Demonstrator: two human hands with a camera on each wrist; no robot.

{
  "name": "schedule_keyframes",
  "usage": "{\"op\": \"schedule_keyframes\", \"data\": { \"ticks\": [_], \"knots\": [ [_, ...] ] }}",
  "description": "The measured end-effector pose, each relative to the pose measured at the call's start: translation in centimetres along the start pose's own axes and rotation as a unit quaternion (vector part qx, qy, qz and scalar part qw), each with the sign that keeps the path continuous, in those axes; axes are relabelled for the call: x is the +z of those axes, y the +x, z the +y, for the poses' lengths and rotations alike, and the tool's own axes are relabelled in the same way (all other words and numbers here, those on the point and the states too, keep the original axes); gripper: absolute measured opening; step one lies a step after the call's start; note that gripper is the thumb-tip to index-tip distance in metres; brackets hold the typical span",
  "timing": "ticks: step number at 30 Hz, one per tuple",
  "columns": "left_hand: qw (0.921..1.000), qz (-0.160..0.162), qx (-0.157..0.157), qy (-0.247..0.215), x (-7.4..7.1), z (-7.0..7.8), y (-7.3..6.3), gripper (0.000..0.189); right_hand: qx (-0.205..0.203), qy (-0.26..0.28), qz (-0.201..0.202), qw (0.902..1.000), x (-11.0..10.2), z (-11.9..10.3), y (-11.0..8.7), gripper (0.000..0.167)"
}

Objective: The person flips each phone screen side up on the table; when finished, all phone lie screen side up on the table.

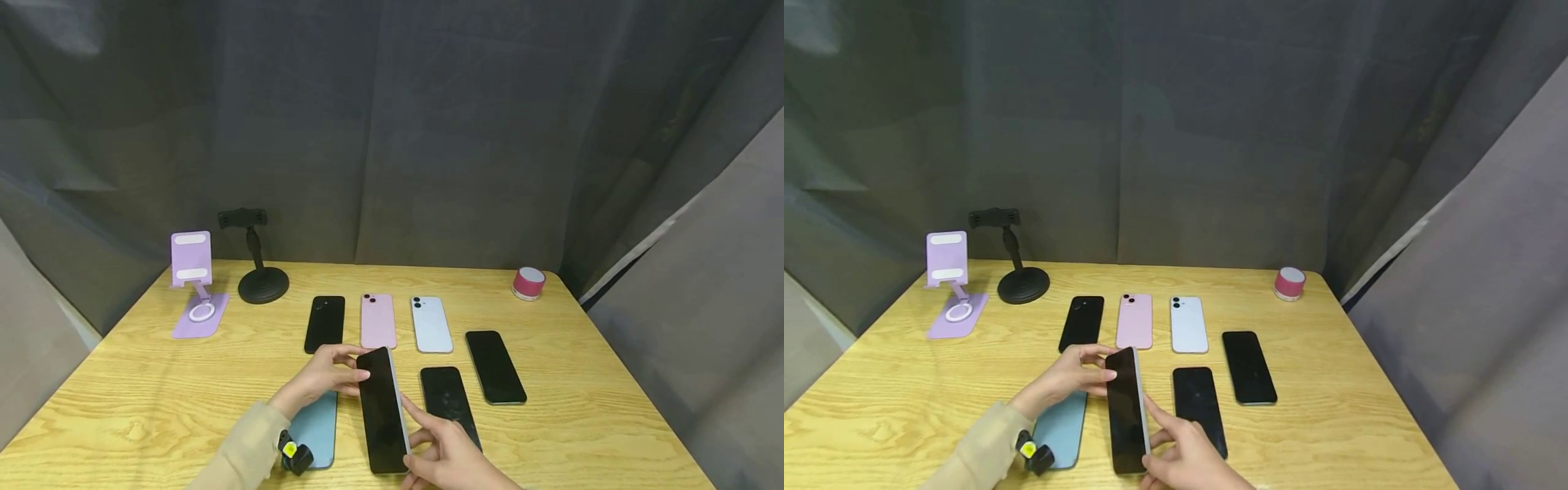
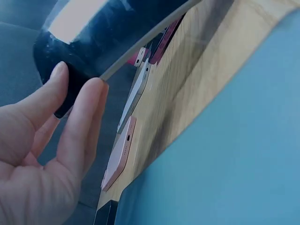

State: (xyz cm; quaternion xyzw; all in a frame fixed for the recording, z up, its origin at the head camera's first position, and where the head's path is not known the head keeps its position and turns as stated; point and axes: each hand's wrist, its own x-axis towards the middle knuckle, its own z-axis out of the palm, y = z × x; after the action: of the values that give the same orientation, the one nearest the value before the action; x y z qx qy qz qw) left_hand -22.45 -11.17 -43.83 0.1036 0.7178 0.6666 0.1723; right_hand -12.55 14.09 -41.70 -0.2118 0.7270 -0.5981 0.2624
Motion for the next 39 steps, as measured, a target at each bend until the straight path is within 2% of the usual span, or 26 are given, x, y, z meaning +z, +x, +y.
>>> {"op": "schedule_keyframes", "data": {
  "ticks": [3,9,13,17,21,30,36,39],
  "knots": [
    [0.9999,0.003,0.001,0.010,-0.2,0.0,-0.1,0.047,0.003,-0.014,0.004,0.9999,-0.1,0.3,0.1,0.077],
    [0.9997,0.006,0.003,0.023,-0.5,0.2,-0.2,0.045,-0.017,-0.045,0.007,0.9988,0.0,1.2,0.2,0.082],
    [0.9995,0.005,0.005,0.030,-0.5,0.4,-0.2,0.043,0.007,-0.053,0.018,0.9984,0.2,1.6,0.5,0.090],
    [0.9990,0.004,0.007,0.044,-0.4,0.4,-0.1,0.043,0.019,-0.090,0.034,0.9951,0.4,1.9,0.7,0.096],
    [0.9977,0.007,0.015,0.065,-0.2,0.4,-0.1,0.043,0.016,-0.141,0.054,0.9884,0.6,2.1,0.9,0.098],
    [0.9943,0.027,0.028,0.100,0.4,1.0,0.2,0.042,0.058,-0.221,0.090,0.9694,1.3,1.6,1.8,0.099],
    [0.9923,0.028,0.029,0.117,0.5,1.1,0.2,0.042,0.052,-0.280,0.115,0.9519,1.4,1.5,1.8,0.097],
    [0.9911,0.032,0.027,0.127,0.6,0.9,0.3,0.041,0.048,-0.289,0.118,0.9487,1.4,1.5,1.8,0.096]
  ]
}}
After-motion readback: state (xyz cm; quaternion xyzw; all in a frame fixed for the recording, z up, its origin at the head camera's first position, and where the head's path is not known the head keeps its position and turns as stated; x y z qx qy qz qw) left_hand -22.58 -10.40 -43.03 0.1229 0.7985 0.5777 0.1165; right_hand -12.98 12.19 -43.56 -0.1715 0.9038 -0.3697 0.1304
